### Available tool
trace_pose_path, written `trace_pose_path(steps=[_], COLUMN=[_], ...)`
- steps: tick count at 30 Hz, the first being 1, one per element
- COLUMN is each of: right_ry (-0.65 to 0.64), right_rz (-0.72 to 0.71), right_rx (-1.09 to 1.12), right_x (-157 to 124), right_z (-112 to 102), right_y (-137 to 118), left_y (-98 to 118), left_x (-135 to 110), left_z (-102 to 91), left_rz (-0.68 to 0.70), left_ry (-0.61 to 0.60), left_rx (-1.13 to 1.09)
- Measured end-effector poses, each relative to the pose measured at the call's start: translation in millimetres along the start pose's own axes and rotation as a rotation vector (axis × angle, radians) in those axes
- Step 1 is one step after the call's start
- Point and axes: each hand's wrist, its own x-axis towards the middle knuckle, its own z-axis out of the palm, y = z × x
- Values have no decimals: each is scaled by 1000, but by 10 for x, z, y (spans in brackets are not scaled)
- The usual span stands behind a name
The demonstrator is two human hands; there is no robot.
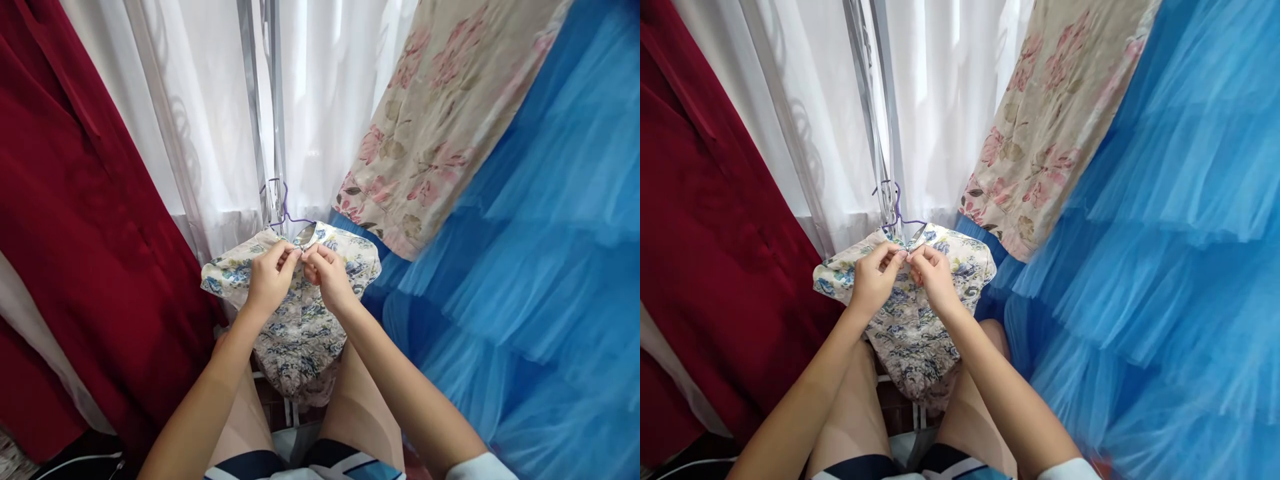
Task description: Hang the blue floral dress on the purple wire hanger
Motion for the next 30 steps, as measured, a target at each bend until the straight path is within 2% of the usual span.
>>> trace_pose_path(steps=[2, 4, 6, 9, 10, 12, 14, 15, 17, 21, 26, 28, 30], right_ry=[4, 19, 16, -1, 5, 14, -16, -37, -39, 120, 246, 235, 193], right_rz=[-27, -45, -15, 43, 54, 78, 106, 118, 131, 159, 238, 299, 352], right_rx=[-10, -53, -100, -120, -116, -110, -108, -108, -107, -69, 4, -25, -73], right_x=[23, 10, -58, -247, -321, -468, -598, -651, -731, -819, -957, -1006, -1031], right_z=[-6, -18, -49, -131, -160, -208, -246, -270, -352, -710, -1183, -1255, -1270], right_y=[120, 253, 367, 461, 472, 477, 477, 484, 520, 665, 839, 900, 971], left_y=[7, -34, -157, -502, -642, -913, -1126, -1202, -1298, -1364, -1354, -1300, -1203], left_x=[-3, 40, 133, 248, 245, 147, -59, -188, -462, -941, -1325, -1412, -1436], left_z=[14, -75, -271, -675, -800, -974, -1005, -967, -818, -468, -192, -120, -78], left_rz=[-35, -71, -88, -135, -183, -367, -586, -681, -809, -936, -907, -853, -802], left_ry=[82, 171, 283, 490, 554, 683, 751, 746, 659, 399, 94, 17, -7], left_rx=[-44, -92, -143, -238, -280, -386, -486, -523, -560, -556, -461, -440, -432])
